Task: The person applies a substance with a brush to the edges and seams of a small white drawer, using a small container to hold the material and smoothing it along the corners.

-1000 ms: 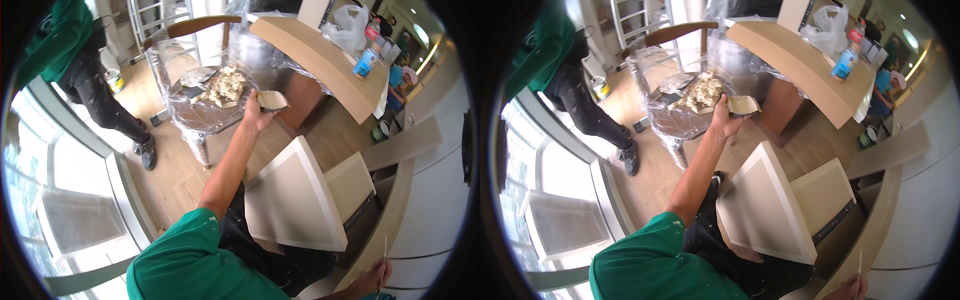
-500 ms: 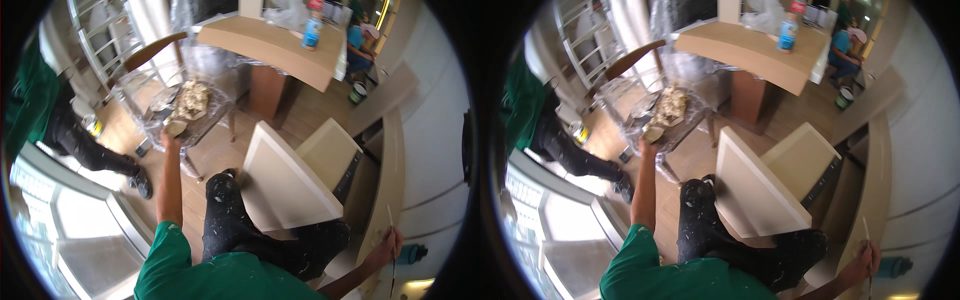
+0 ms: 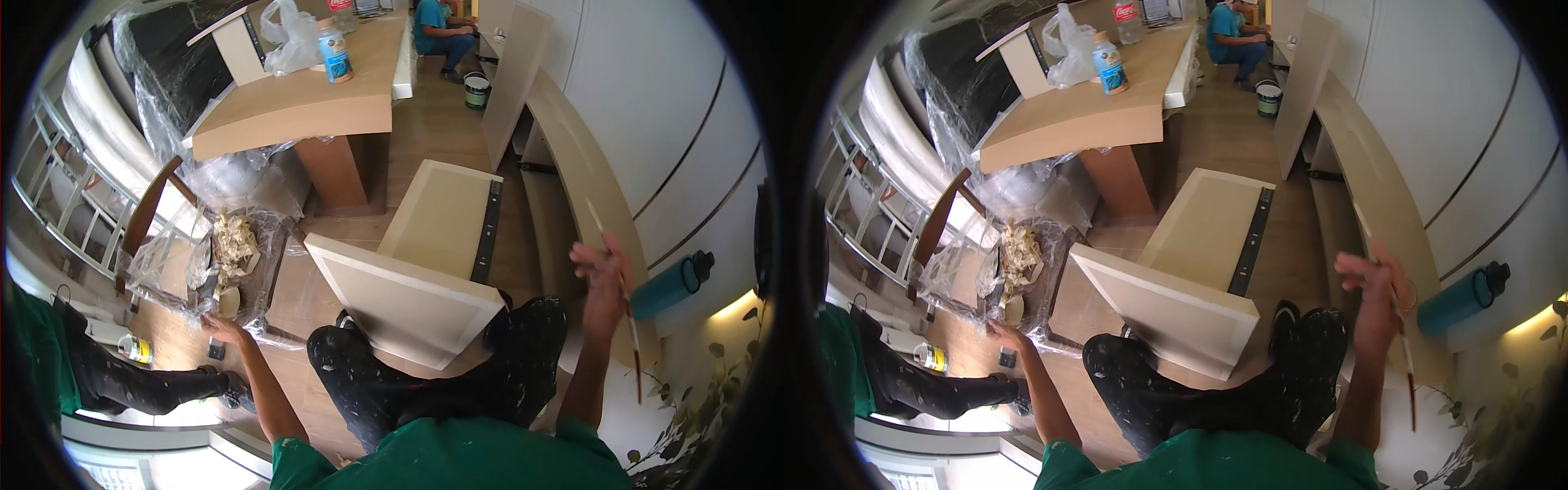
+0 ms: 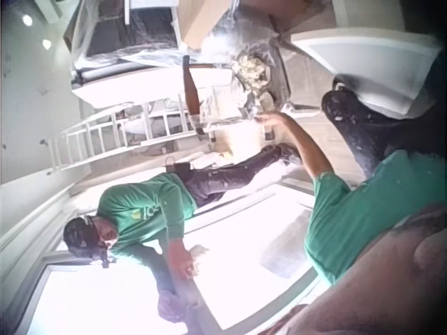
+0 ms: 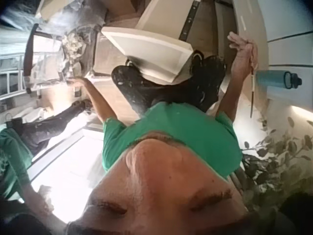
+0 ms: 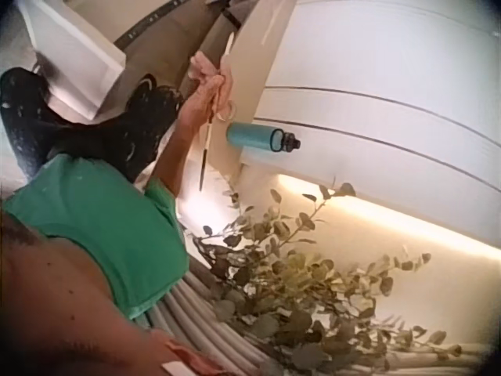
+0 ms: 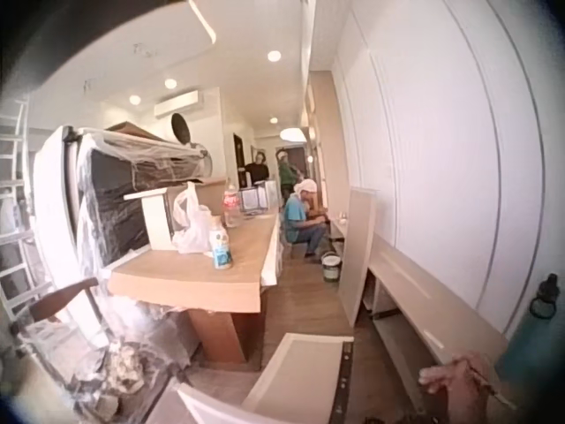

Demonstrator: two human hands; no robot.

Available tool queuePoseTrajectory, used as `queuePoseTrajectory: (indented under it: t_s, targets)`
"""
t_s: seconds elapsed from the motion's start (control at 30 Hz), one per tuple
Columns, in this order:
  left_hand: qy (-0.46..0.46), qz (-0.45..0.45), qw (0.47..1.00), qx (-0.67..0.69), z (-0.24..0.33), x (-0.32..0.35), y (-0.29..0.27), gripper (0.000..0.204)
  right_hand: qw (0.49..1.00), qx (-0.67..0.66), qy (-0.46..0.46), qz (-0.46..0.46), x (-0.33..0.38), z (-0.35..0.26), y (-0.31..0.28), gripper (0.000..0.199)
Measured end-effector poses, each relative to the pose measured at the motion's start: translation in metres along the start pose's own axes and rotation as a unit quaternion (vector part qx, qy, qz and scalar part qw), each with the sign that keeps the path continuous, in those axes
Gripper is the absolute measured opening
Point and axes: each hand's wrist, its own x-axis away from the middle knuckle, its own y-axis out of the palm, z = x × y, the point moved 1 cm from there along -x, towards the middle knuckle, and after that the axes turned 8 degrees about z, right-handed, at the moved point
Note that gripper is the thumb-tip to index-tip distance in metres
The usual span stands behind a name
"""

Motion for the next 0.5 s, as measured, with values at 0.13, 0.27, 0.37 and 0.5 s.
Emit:
queuePoseTrajectory:
  t_s: [0.13,0.27,0.37,0.5]
  targets:
    - [-0.041,-0.219,0.943,0.246,0.113,0.077,-0.012,0.075,0.998,-0.010,0.045,-0.053,-0.054,0.043,0.062,0.046]
    - [-0.038,-0.425,0.860,0.281,0.232,0.148,-0.007,0.085,0.999,-0.002,0.010,-0.044,-0.105,0.139,0.114,0.041]
    - [0.041,-0.495,0.832,0.247,0.315,0.165,-0.022,0.064,0.997,-0.049,0.030,-0.050,-0.108,0.159,0.146,0.040]
    - [0.229,-0.601,0.747,0.172,0.411,0.194,0.011,0.029,0.997,-0.057,-0.038,-0.039,-0.082,0.167,0.143,0.038]
